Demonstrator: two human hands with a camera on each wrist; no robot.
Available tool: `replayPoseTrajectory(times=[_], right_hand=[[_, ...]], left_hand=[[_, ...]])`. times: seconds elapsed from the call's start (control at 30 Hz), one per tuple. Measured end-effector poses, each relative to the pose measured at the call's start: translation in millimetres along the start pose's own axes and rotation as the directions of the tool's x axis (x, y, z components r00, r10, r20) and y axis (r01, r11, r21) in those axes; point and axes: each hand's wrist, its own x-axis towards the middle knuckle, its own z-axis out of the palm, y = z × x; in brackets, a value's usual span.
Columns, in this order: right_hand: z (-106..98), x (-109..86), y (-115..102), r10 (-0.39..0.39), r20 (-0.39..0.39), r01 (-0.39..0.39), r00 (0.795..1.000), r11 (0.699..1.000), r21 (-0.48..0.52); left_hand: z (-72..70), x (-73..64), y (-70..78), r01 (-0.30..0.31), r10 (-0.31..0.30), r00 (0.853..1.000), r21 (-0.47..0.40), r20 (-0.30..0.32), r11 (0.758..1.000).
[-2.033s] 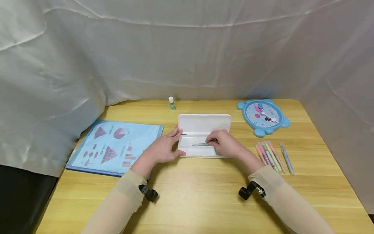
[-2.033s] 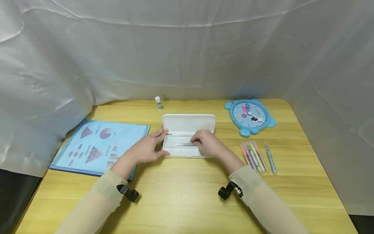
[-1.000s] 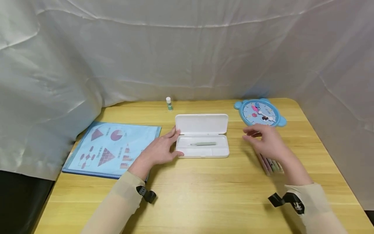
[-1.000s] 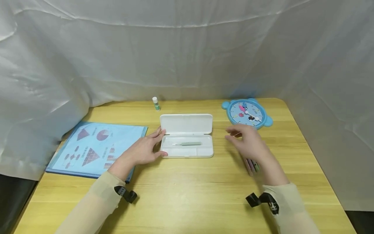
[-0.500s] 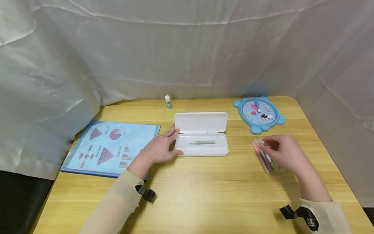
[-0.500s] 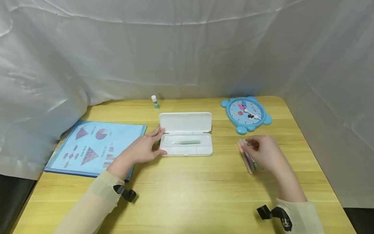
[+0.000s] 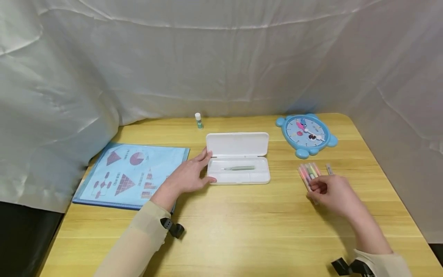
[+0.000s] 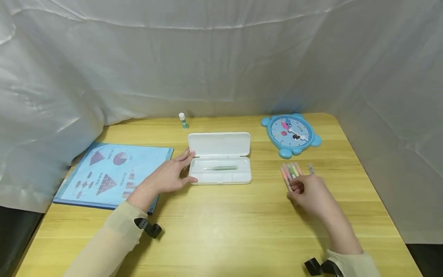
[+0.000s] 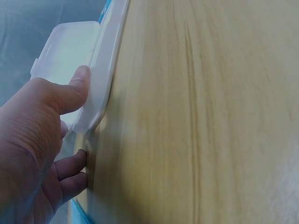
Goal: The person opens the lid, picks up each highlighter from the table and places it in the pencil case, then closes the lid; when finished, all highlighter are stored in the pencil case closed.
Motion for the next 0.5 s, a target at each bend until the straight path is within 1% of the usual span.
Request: replayPoseTrajectory(times=[0.17,0.33,0.5], right_hand=[[5.6,2.0,2.1,-0.003,0.008,0.003,1.0,1.0,-0.001],[10.9,3.7,1.0,-0.013,0.04,0.013,0.999,1.0,0.015],[13.9,5.2,-0.7,-0.015,0.035,0.014,0.999,1.0,0.005]], left_hand=[[-0.8,0.1,0.7,0.007,-0.007,1.0,-0.003,0.006,1.0],[-0.9,0.6,0.7,0.002,-0.002,1.0,-0.008,0.002,1.0],[-0.3,0.7,0.1,0.004,-0.004,1.0,-0.009,0.003,1.0]])
